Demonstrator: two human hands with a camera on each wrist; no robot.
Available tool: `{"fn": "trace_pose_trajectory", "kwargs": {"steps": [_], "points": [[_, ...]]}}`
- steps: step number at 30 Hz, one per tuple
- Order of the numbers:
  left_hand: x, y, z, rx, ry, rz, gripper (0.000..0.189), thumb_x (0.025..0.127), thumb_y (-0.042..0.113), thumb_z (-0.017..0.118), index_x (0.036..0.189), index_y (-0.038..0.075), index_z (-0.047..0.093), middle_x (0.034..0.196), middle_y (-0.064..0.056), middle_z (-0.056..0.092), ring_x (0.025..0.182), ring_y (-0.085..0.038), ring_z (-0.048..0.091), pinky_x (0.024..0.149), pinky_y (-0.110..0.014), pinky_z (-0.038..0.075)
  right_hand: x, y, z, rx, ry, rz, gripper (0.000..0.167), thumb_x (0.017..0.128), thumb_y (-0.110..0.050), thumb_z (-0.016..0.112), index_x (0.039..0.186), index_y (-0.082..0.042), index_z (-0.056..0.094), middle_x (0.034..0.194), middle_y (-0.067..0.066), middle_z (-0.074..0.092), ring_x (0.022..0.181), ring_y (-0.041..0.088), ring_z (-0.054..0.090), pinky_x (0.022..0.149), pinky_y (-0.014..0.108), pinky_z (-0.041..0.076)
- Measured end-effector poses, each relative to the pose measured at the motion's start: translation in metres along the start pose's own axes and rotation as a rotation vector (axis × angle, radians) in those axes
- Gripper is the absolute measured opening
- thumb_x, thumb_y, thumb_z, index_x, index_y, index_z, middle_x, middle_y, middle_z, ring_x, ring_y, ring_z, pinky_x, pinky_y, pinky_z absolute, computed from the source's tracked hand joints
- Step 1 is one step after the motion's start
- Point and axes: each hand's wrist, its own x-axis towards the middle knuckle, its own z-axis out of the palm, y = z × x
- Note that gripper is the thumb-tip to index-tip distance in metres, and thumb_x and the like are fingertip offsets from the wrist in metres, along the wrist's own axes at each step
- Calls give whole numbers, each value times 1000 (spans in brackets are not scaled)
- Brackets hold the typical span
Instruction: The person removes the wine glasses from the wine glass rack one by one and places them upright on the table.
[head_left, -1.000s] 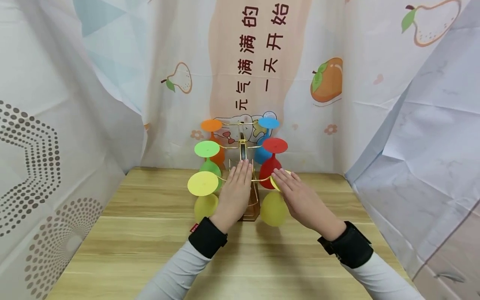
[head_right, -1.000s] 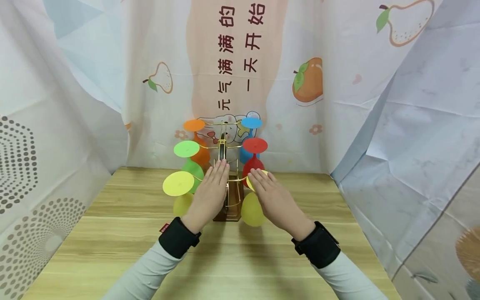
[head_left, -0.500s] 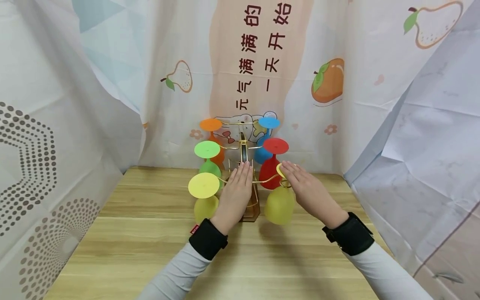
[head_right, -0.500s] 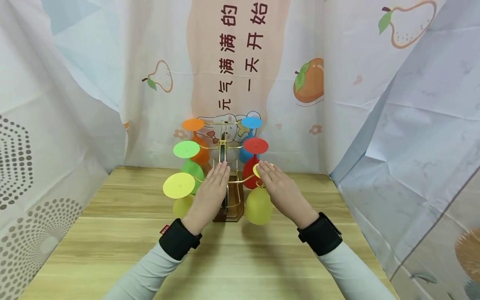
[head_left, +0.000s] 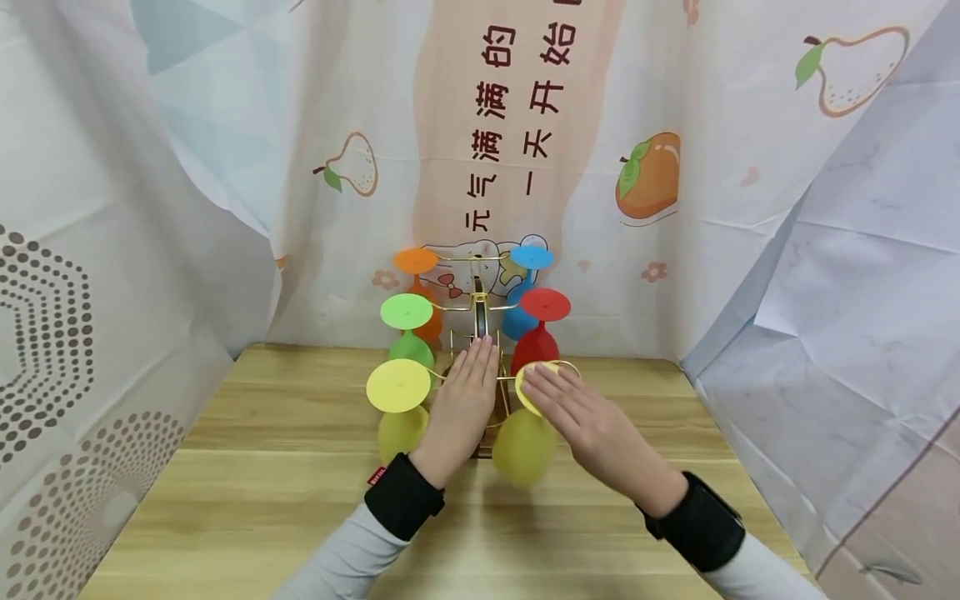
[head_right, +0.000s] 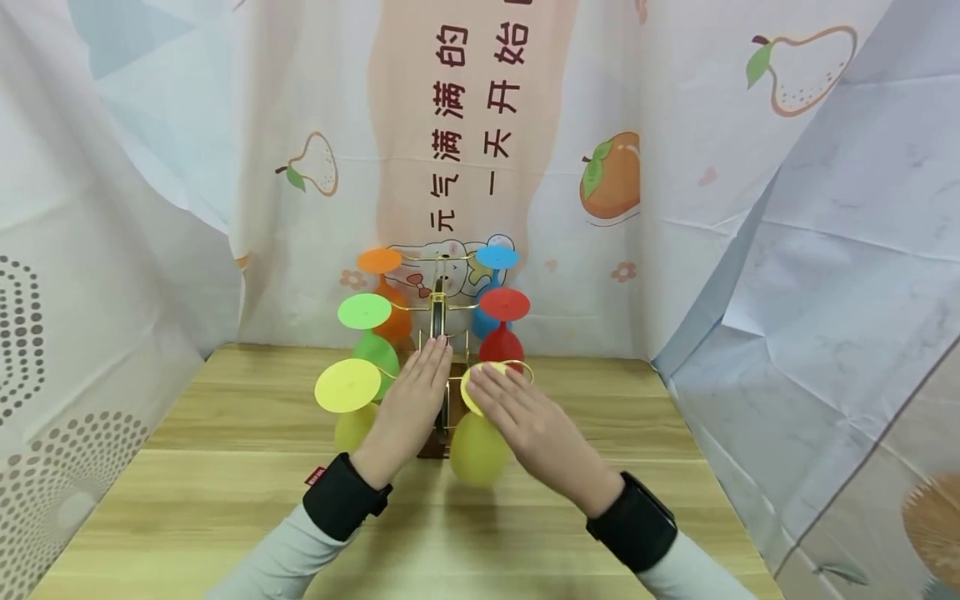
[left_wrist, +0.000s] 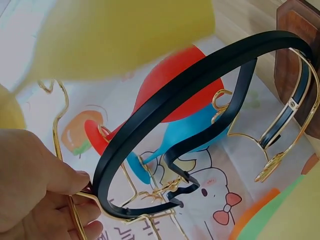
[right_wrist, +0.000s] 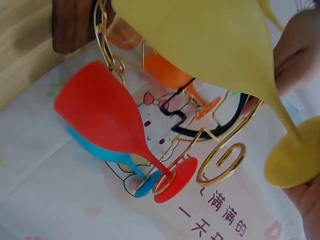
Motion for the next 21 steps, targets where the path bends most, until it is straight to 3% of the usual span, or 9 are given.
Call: {"fn": "trace_pose_trajectory", "kwargs": {"steps": [4, 9, 11, 12, 14, 17, 21], "points": [[-1, 3, 1, -34, -11, 0, 56, 92, 7, 60, 144, -1, 40, 152, -15, 40, 143, -26, 38, 117, -37, 35, -30, -12, -9, 23, 49, 22, 43, 105, -3, 23, 129, 3, 57, 129, 15, 63, 122, 25, 60, 120, 28, 30], [2, 6, 0, -78, -35, -17, 65, 89, 14, 65, 145, -2, 37, 154, -16, 38, 144, -28, 36, 119, -39, 32, -83, -7, -6, 71, 113, 191, 42, 104, -3, 24, 125, 5, 60, 125, 17, 65, 132, 16, 52, 119, 24, 30], [2, 7, 1, -84, -35, -30, 66, 89, 15, 64, 146, -2, 36, 154, -16, 36, 145, -29, 35, 120, -40, 31, -103, -5, 0, 104, 150, 345, 40, 104, -5, 28, 127, 3, 59, 123, 19, 65, 134, 6, 48, 116, 16, 31], [2, 7, 2, -85, -22, -38, 65, 90, 16, 62, 146, -2, 35, 155, -16, 35, 145, -29, 34, 120, -41, 30, -111, -6, 3, 113, 171, 440, 36, 103, -3, 33, 127, 3, 59, 120, 20, 66, 123, -2, 54, 108, 10, 38], [0, 8, 4, -95, 39, -48, 65, 91, 17, 61, 146, -3, 34, 155, -16, 35, 146, -29, 33, 120, -43, 31, -124, -11, 11, 137, 208, 669, 33, 98, 2, 43, 126, 2, 61, 116, 22, 67, 112, -16, 51, 95, 1, 38], [-10, 13, 11, -160, 211, -35, 64, 91, 21, 59, 145, -4, 36, 153, -18, 38, 144, -31, 36, 117, -46, 34, -135, -26, 26, 206, 222, 1014, 34, 91, 8, 52, 123, 3, 62, 113, 26, 67, 98, -28, 43, 79, -6, 31], [-39, 28, 23, -396, 484, 0, 54, 98, 29, 48, 136, -8, 46, 141, -22, 51, 133, -34, 49, 113, -43, 40, -135, -47, 45, 430, 181, 1373, 32, 98, -2, 47, 127, 6, 57, 125, 27, 61, 105, -20, 46, 84, -7, 33]]}}
